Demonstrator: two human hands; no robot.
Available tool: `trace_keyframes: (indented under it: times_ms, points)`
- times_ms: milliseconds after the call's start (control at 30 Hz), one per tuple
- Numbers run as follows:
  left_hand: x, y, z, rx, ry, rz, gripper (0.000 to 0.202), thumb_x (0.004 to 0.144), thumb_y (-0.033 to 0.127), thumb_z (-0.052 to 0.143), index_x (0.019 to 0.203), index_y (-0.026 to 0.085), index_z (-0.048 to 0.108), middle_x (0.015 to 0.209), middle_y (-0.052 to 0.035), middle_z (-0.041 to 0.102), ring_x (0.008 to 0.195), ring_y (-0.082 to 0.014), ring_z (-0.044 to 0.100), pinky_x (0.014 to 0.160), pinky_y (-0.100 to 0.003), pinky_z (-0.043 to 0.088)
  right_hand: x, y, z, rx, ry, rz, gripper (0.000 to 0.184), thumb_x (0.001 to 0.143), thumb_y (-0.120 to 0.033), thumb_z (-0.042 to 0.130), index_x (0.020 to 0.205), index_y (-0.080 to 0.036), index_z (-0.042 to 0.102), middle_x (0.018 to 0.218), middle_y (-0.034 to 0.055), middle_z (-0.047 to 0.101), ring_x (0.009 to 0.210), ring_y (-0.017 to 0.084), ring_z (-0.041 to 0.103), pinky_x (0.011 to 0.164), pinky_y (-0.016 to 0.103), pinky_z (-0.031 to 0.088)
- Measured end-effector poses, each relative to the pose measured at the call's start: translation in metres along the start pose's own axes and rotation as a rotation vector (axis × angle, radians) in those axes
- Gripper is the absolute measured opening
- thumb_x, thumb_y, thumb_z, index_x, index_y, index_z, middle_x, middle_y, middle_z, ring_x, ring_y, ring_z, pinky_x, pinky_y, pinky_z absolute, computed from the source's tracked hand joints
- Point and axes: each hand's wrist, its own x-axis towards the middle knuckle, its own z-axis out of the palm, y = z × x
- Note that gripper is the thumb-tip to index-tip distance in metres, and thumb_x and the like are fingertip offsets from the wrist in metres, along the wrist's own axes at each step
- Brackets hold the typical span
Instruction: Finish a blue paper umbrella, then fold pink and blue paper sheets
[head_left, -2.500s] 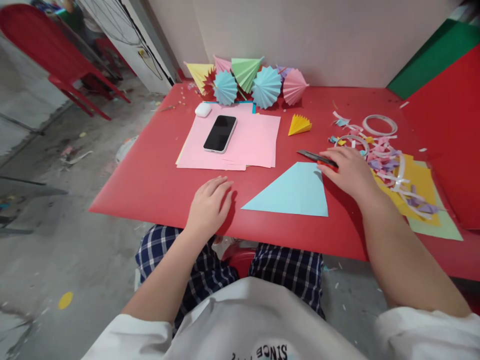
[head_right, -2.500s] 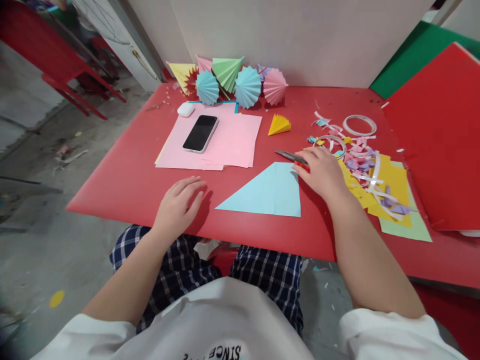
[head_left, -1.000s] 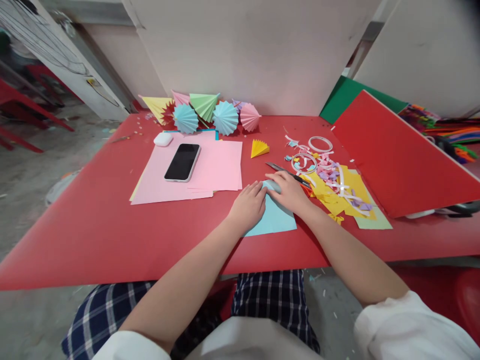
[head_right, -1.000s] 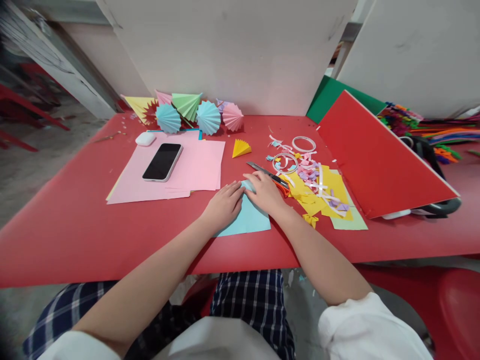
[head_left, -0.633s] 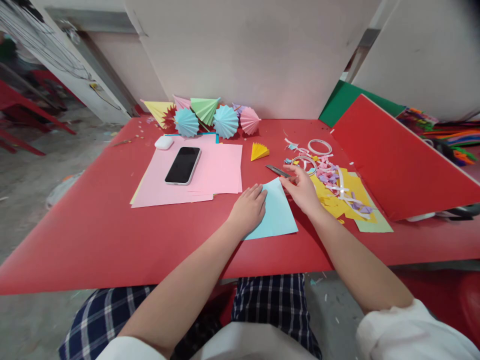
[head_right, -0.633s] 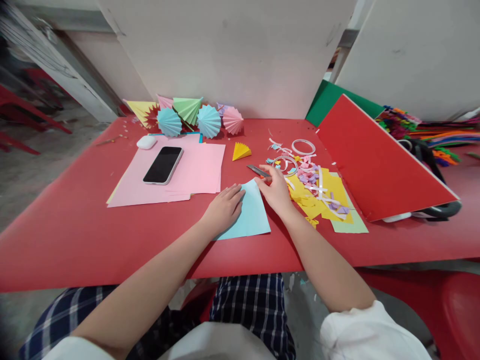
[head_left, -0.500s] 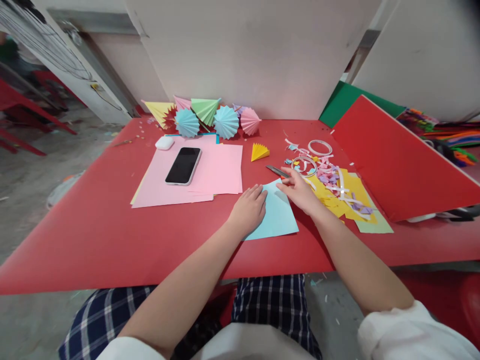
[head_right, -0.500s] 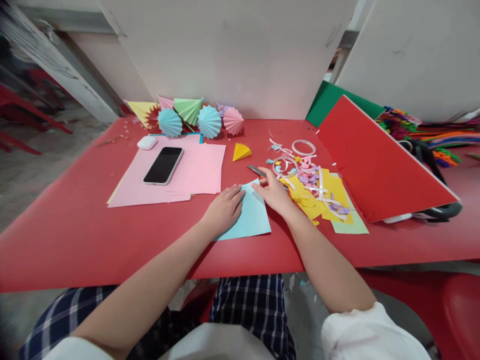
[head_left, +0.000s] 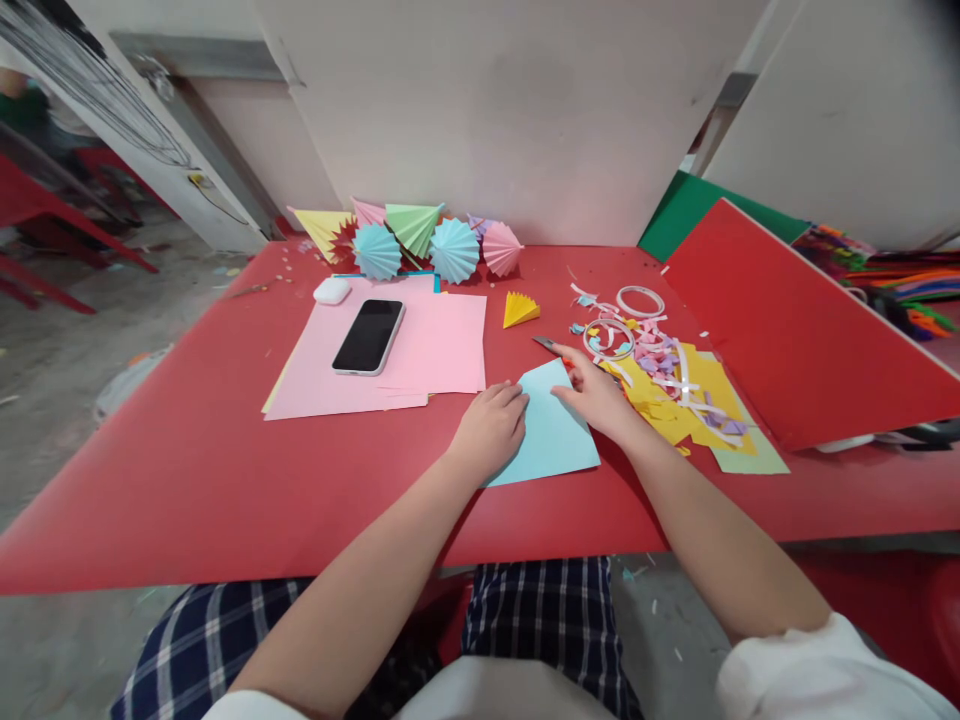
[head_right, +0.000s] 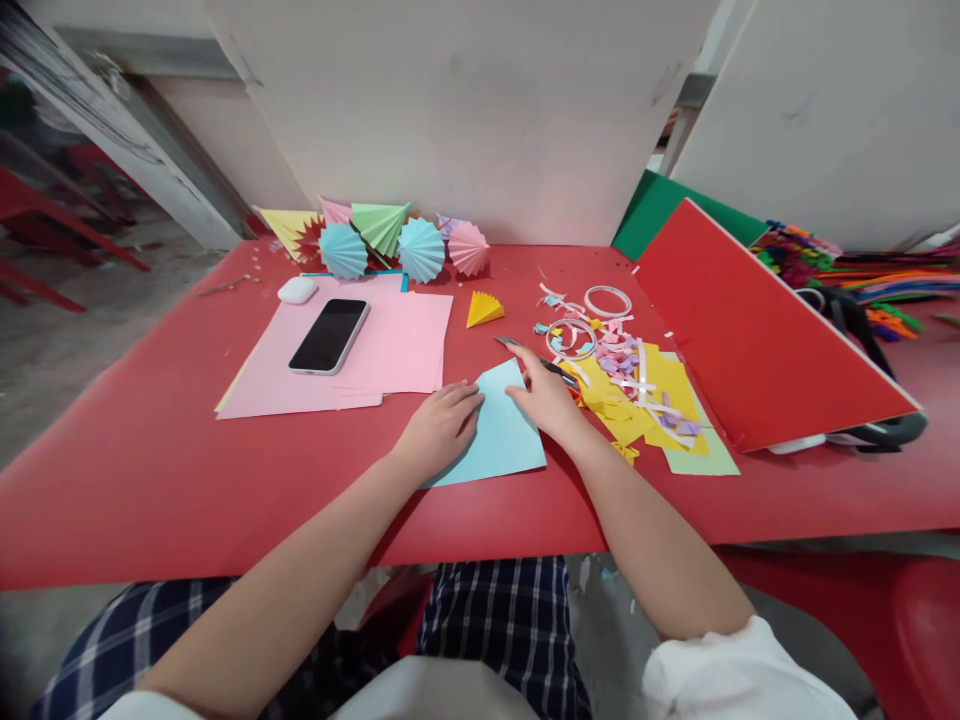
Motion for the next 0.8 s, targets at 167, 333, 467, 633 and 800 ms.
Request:
trace_keyframes:
  times_ms: [167,333,467,633,800]
  points:
    - [-0.001,-0.001,-0.002,-0.014,-0.055,-0.006,0.032,0.086,0.015,0.043,0.114,0.01,0.057,0.125,-0.0109,0.056,0.121,-0.0248,0.045,0.102,-0.04,0.037,-0.001,-0.006,-0.003,0.123,0.06,0.03,0.056,0.073,-0.031,0.058,0.128,-0.028,0.044,0.069,-0.0033,0.054,0.06,0.014,0.052,0.062,0.031,0.045]
    - [-0.001,0.002,-0.002,-0.005,-0.058,-0.014,0.032,0.085,0.015,0.043,0.115,0.011,0.056,0.124,-0.011,0.056,0.121,-0.0254,0.044,0.102,-0.04,0.036,-0.001,-0.009,-0.001,0.418,0.074,0.094,0.037,0.082,-0.04,0.047,0.117,-0.027,0.05,0.072,-0.0018,0.057,0.059,0.013,0.056,0.054,0.027,0.047]
    - [-0.002,0.005,-0.002,0.05,-0.052,-0.016,0.035,0.086,0.017,0.042,0.118,0.012,0.054,0.131,-0.0149,0.047,0.126,-0.0294,0.037,0.102,-0.042,0.034,-0.001,-0.012,0.007,0.515,-0.071,0.127,0.029,0.081,-0.033,0.048,0.108,-0.024,0.055,0.08,0.0007,0.061,0.061,0.014,0.059,0.053,0.028,0.05]
    - [-0.002,0.008,-0.001,0.1,-0.054,-0.011,0.037,0.087,0.019,0.042,0.122,0.012,0.051,0.122,-0.015,0.052,0.121,-0.03,0.041,0.099,-0.043,0.036,-0.002,-0.014,0.015,0.332,-0.048,-0.05,0.023,0.082,-0.026,0.049,0.101,-0.021,0.061,0.104,0.0056,0.064,0.095,0.017,0.06,0.085,0.035,0.048]
    - [-0.003,0.008,-0.003,0.057,-0.08,-0.039,0.034,0.089,0.023,0.04,0.119,0.01,0.051,0.124,-0.0125,0.054,0.124,-0.0277,0.038,0.102,-0.043,0.032,-0.004,-0.011,0.021,0.124,0.0,-0.201,0.023,0.083,-0.024,0.049,0.101,-0.021,0.063,0.103,0.0053,0.064,0.1,0.018,0.058,0.092,0.035,0.043]
